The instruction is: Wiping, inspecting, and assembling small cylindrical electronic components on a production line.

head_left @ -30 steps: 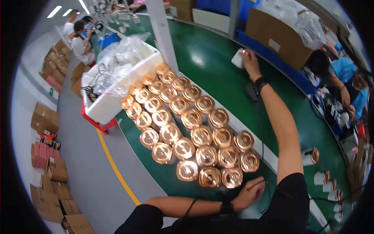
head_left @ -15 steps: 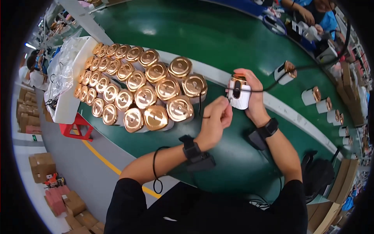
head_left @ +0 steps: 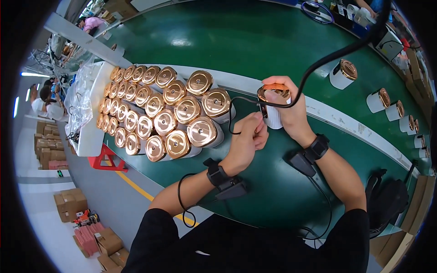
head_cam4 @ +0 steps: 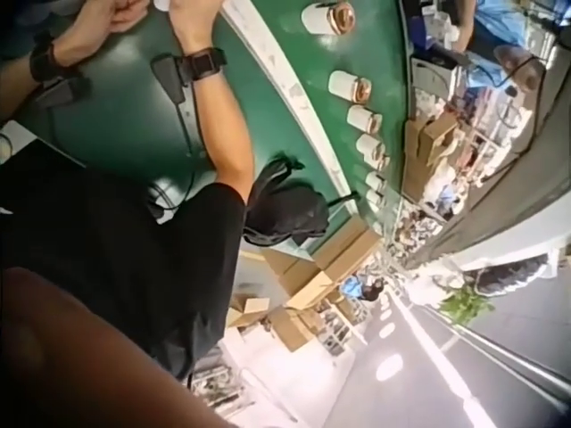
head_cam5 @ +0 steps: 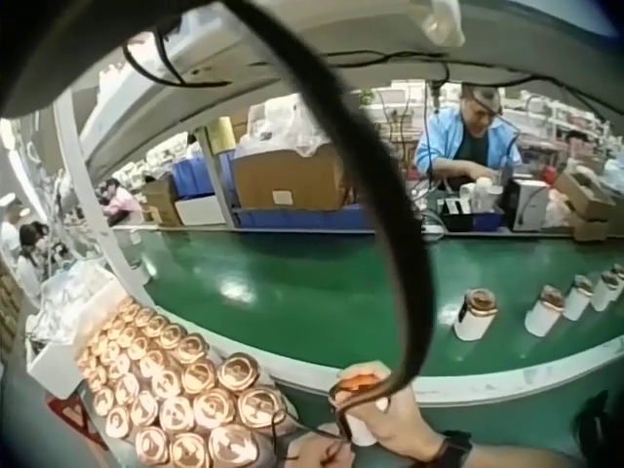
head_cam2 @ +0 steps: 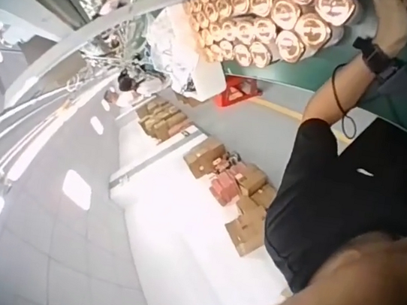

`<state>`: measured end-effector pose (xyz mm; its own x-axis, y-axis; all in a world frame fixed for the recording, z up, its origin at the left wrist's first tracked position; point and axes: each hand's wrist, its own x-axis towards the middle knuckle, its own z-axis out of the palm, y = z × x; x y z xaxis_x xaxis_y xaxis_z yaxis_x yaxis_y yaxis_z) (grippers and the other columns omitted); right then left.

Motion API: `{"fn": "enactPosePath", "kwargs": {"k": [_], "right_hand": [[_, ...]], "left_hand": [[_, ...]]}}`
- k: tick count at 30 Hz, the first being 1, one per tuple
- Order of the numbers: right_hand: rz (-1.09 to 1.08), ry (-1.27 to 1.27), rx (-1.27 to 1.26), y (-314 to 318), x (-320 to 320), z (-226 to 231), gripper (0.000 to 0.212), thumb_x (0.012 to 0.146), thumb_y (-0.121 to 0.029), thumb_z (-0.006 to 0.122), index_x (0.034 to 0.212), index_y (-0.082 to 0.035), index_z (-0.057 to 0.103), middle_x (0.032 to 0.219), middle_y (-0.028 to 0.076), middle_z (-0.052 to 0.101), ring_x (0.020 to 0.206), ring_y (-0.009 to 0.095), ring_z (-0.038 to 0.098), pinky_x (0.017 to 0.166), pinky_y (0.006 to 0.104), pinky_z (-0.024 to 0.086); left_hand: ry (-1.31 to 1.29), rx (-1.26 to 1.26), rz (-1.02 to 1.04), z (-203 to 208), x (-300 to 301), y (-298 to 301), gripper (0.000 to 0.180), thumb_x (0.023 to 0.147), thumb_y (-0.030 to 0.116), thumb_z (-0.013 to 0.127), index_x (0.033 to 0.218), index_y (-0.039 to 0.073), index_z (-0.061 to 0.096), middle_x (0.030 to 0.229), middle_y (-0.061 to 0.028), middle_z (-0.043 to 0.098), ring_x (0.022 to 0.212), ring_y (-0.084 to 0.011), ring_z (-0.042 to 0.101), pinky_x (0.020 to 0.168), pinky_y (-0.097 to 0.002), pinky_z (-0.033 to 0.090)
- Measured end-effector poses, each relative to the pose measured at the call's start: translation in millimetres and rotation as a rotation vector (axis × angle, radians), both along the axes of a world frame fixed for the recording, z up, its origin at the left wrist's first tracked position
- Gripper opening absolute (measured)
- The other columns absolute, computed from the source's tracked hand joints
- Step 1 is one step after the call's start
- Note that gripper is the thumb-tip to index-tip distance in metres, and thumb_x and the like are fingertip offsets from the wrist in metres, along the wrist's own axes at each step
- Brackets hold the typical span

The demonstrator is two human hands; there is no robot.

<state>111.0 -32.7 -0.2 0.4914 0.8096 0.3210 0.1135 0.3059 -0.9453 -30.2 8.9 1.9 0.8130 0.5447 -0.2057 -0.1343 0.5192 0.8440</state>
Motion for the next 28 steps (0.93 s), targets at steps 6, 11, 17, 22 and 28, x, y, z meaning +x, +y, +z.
{"fn": "enactPosePath", "kwargs": {"k": [6,11,17,22,28], "right_hand": [[0.040,0.123,-0.014,-1,-7,-3,0.024,0.092,-0.015,0.059,0.111,-0.001,0.054,0.087,0.005,0.062,0.076,0.009,0.059,0.068,0.0224,0.047],[0.052,0.182,-0.053,0,-6,-7,0.021,0.094,-0.015,0.056,0.109,-0.002,0.054,0.086,0.004,0.061,0.078,0.008,0.058,0.066,0.0211,0.045],[-0.002,0.160,-0.085,5,-4,-8,0.022,0.095,-0.020,0.056,0.107,-0.002,0.055,0.084,0.003,0.061,0.075,0.007,0.058,0.065,0.0211,0.045],[0.097,0.263,-0.247,13,8,9,0.026,0.093,-0.026,0.060,0.106,-0.003,0.056,0.085,0.002,0.061,0.076,0.008,0.058,0.067,0.0225,0.046],[-0.210,-0.528,0.077,-7,19,16,0.052,0.074,-0.022,0.082,0.115,-0.009,0.053,0.101,0.008,0.061,0.094,0.015,0.061,0.084,0.0305,0.049]], "left_hand": [[-0.035,-0.071,-0.067,-2,-2,6,0.033,0.097,0.029,0.039,0.070,0.012,0.033,0.051,0.0004,0.026,0.045,-0.0078,0.019,0.042,-0.0250,0.015],[-0.021,-0.109,-0.074,-2,-1,7,0.035,0.099,0.030,0.038,0.069,0.012,0.034,0.050,0.0009,0.025,0.044,-0.0077,0.017,0.042,-0.0252,0.015],[0.018,-0.112,-0.068,-1,0,10,0.038,0.101,0.032,0.037,0.069,0.010,0.033,0.051,0.0009,0.026,0.044,-0.0081,0.020,0.042,-0.0261,0.015],[0.001,-0.077,-0.060,1,0,17,0.038,0.102,0.034,0.038,0.075,0.008,0.042,0.051,0.0020,0.027,0.043,-0.0077,0.023,0.041,-0.0257,0.016],[-0.152,-0.180,-0.173,1,49,-7,0.029,0.100,0.034,0.046,0.101,0.007,0.056,0.051,0.0023,0.036,0.042,-0.0086,0.032,0.041,-0.0228,0.024]]}}
